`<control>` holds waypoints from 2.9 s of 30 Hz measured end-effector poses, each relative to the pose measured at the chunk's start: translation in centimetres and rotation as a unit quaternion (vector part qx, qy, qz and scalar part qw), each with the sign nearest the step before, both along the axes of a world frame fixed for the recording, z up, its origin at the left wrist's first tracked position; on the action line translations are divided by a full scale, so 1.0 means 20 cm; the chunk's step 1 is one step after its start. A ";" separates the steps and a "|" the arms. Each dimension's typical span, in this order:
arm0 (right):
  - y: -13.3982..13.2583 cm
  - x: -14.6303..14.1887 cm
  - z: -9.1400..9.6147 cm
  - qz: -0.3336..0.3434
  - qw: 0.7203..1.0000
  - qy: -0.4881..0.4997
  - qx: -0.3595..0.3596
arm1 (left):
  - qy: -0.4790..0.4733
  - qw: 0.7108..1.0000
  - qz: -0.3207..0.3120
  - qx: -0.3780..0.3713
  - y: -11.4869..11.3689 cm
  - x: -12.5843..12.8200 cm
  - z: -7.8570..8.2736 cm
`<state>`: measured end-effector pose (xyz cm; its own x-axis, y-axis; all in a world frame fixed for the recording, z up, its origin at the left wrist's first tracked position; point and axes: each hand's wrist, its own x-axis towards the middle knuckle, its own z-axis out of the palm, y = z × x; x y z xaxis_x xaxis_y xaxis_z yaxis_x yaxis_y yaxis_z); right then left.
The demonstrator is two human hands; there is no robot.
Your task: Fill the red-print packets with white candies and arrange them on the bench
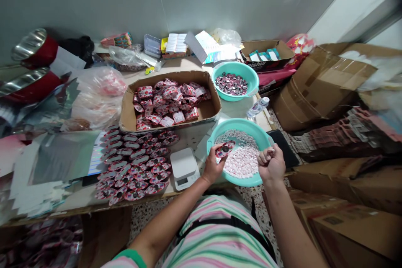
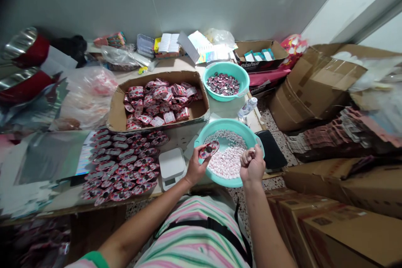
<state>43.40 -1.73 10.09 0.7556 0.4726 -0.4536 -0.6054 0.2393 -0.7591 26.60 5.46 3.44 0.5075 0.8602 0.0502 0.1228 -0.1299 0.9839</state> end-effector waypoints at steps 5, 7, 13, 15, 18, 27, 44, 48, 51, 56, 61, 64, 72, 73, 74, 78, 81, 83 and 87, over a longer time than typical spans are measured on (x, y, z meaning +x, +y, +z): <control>-0.04 0.02 -0.06 0.024 0.999 0.007 -0.040 | 0.073 0.993 0.090 0.011 0.04 -0.24 0.01; -0.06 0.02 -0.12 0.036 0.997 -0.001 -0.069 | 0.129 0.981 0.138 0.036 0.06 -0.40 -0.02; -0.10 -0.03 -0.36 0.156 0.958 -0.085 -0.227 | 0.256 0.954 0.146 0.058 0.06 -0.78 -0.17; -0.12 -0.05 -0.43 0.214 0.919 -0.168 -0.286 | 0.271 0.952 0.133 0.050 0.06 -0.82 -0.22; -0.15 -0.06 -0.50 0.291 0.822 -0.328 -0.363 | 0.275 0.952 0.129 0.044 0.06 -0.83 -0.29; -0.24 -0.15 -0.71 0.367 0.652 -0.526 -0.406 | 0.272 0.956 0.083 0.072 0.09 -0.88 -0.36; -0.24 -0.20 -0.71 0.411 0.560 -0.505 -0.512 | 0.281 0.934 0.161 0.151 -0.15 -1.26 -0.22; -0.24 -0.21 -0.68 0.427 0.556 -0.488 -0.520 | 0.281 0.932 0.178 0.143 -0.17 -1.29 -0.22; -0.24 -0.22 -0.68 0.429 0.554 -0.487 -0.521 | 0.278 0.932 0.179 0.146 -0.18 -1.30 -0.22; -0.24 -0.21 -0.70 0.439 0.543 -0.499 -0.513 | 0.287 0.931 0.168 0.149 -0.18 -1.29 -0.21; -0.21 -0.17 -0.73 0.477 0.530 -0.506 -0.486 | 0.281 0.934 0.158 0.155 -0.18 -1.28 -0.21; -0.17 -0.14 -0.75 0.496 0.514 -0.514 -0.476 | 0.278 0.934 0.161 0.155 -0.19 -1.28 -0.20; -0.10 -0.09 -0.76 0.550 0.474 -0.514 -0.456 | 0.267 0.938 0.165 0.151 -0.23 -1.28 -0.21; -0.09 -0.09 -0.76 0.555 0.469 -0.515 -0.455 | 0.266 0.938 0.165 0.150 -0.24 -1.28 -0.22; -0.09 -0.09 -0.76 0.559 0.464 -0.516 -0.454 | 0.265 0.938 0.166 0.148 -0.24 -1.28 -0.22; -0.07 -0.08 -0.76 0.559 0.445 -0.524 -0.463 | 0.265 0.938 0.176 0.140 -0.24 -1.28 -0.23; -0.06 -0.08 -0.76 0.557 0.434 -0.535 -0.464 | 0.265 0.937 0.179 0.138 -0.23 -1.29 -0.23; -0.06 -0.09 -0.76 0.559 0.430 -0.545 -0.453 | 0.267 0.937 0.179 0.139 -0.23 -1.29 -0.23; -0.08 -0.11 -0.75 0.559 0.437 -0.563 -0.424 | 0.269 0.936 0.179 0.141 -0.23 -1.29 -0.24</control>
<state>41.26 -3.25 -4.88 0.2377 0.8549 -0.4611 0.8876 -0.3840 -0.2545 0.90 0.96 -1.27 0.2071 0.9707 0.1217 0.6755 -0.2319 0.6999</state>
